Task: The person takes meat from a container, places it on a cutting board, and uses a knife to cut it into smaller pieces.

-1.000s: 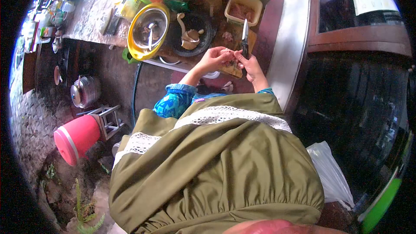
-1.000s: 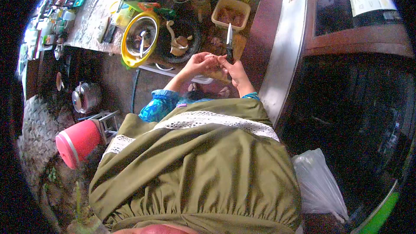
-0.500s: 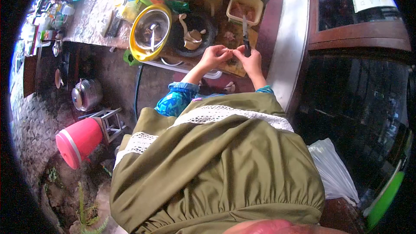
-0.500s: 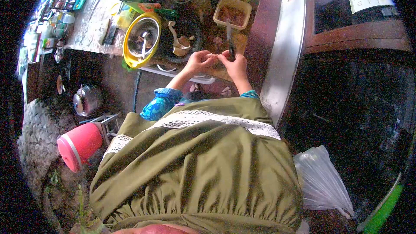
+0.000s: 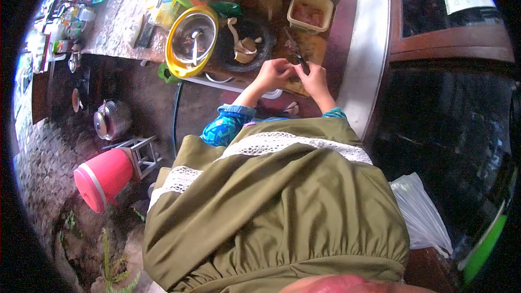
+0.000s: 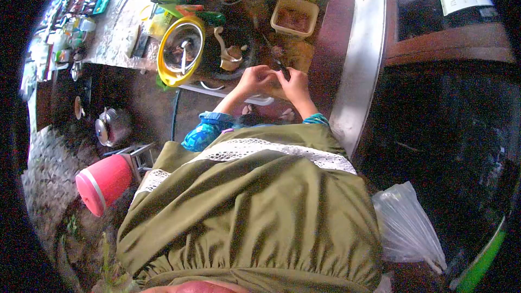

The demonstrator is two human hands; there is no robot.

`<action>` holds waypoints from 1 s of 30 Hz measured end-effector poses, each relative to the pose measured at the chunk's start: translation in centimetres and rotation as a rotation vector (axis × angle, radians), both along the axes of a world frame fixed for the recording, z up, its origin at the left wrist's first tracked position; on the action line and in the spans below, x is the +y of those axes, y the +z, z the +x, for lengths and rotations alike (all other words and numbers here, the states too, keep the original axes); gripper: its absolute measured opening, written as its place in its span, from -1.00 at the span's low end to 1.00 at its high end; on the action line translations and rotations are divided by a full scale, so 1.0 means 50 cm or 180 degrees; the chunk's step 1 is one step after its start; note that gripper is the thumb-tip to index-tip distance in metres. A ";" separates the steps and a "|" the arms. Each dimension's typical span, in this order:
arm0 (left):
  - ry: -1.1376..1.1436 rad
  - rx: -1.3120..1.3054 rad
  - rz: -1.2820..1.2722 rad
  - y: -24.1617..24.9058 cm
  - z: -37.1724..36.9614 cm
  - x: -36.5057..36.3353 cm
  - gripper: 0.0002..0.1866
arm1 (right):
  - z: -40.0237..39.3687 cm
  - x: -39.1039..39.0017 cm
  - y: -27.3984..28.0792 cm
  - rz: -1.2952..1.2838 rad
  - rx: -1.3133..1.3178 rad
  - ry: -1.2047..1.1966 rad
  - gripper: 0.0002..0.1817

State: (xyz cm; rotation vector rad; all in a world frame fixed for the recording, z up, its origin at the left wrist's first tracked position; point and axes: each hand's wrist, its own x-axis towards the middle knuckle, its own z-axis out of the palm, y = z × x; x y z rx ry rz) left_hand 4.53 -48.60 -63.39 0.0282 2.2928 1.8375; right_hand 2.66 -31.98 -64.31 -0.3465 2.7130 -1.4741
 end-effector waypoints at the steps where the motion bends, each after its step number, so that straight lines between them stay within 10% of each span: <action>1: 0.0014 -0.0009 -0.0014 -0.003 -0.001 0.003 -0.83 | 0.001 -0.001 -0.012 0.0277 0.0249 -0.0087 -0.69; 18: 0.0226 -0.0540 0.0118 -0.084 -0.020 -0.008 -0.82 | -0.089 0.078 -0.076 0.0497 0.0581 -0.0541 -0.77; 30: -0.0823 0.1932 -0.1981 -0.146 -0.025 0.017 -0.56 | -0.066 0.064 -0.113 0.0359 0.1190 -0.0683 -0.77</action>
